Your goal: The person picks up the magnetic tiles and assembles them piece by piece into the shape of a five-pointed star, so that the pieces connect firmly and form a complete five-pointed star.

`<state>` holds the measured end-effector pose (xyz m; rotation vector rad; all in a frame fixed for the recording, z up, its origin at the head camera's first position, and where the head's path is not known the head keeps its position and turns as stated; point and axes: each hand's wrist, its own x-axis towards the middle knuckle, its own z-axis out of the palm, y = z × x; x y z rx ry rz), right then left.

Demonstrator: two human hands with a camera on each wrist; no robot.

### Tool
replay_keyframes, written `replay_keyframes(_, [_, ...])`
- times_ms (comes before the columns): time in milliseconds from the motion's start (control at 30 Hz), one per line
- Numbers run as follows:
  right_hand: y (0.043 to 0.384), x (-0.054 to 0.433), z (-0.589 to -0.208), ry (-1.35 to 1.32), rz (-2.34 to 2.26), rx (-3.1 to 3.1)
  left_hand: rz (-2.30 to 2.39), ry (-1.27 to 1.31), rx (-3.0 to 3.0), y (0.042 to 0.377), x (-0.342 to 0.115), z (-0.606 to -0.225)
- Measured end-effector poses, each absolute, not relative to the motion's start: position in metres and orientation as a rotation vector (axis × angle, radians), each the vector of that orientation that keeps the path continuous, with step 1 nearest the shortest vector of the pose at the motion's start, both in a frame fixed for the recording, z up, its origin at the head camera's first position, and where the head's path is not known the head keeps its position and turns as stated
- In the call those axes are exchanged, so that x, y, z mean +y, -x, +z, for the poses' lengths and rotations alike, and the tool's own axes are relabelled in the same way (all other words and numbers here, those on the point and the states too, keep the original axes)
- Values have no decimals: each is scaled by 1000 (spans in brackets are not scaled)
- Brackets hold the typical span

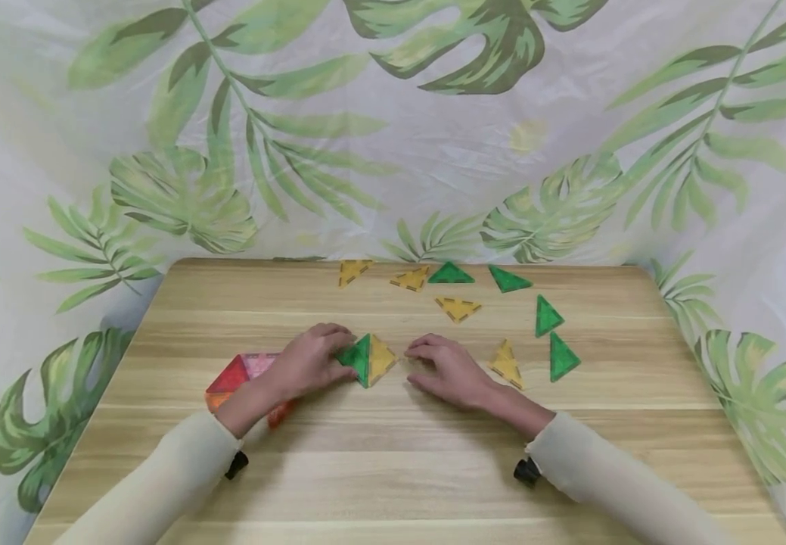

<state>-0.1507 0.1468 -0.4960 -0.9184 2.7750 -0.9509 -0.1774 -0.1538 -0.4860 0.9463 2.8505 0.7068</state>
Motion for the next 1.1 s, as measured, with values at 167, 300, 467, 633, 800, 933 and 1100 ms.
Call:
replay_keyframes(167, [154,185,-486,889,-900,2796,806,-967,2804,207,-168,-478])
replay_keyframes(300, [158,220,-481,896,-848,2821,845,-968,2784,231,-178,-479])
replay_keyframes(467, [165,261,-479,930,-791,2821,908,-877,2784,255,-191,-488])
replay_keyframes(633, [170,295,-483,930,-771,2765,914,-864,2799,276,-196,-498])
replay_keyframes(800, [170,315,-488,960,-791,2721,900,-855,2777,293,-192,-503])
replay_keyframes(933, [170,321,-492,1011,-791,2684,918,-810,2767,300,-188,-504])
replay_keyframes(1100, [171,324,-492,1045,-780,2639,929,-818,2744,310,-184,-508])
